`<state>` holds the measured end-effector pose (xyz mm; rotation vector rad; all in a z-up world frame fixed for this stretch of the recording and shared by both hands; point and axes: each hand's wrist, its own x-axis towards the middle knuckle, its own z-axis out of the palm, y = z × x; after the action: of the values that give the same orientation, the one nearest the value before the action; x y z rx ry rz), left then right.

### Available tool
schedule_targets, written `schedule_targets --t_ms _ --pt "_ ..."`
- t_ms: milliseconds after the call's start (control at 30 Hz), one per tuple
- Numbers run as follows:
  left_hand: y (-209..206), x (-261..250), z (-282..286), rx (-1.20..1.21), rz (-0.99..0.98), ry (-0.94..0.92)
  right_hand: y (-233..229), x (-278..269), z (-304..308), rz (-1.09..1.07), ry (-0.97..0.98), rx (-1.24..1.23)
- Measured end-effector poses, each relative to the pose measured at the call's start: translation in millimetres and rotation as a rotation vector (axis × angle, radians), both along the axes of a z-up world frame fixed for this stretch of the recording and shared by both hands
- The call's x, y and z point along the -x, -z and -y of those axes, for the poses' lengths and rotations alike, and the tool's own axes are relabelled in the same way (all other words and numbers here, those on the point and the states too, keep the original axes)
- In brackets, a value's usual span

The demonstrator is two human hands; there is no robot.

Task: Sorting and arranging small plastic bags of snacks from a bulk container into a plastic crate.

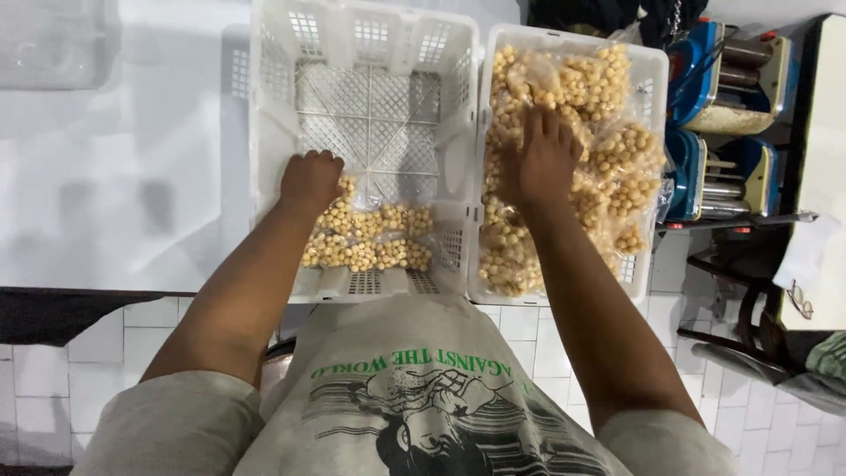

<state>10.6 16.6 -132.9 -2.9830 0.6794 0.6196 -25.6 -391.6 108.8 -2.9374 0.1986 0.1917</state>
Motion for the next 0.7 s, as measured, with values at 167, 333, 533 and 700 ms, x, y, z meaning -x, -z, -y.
schedule_targets --t_ms 167,333,533,700 --pt "-27 9 2 -0.026 0.091 -0.039 57 -25 24 0.019 0.020 0.174" --pt "-119 29 21 0.139 0.091 -0.179 47 -20 27 0.185 -0.034 0.057" --pt "-164 56 73 1.259 -0.258 -0.380 -29 23 -46 0.164 -0.050 -0.709" --pt "-178 39 71 1.163 -0.395 -0.493 15 19 -20 0.137 -0.293 -0.568"
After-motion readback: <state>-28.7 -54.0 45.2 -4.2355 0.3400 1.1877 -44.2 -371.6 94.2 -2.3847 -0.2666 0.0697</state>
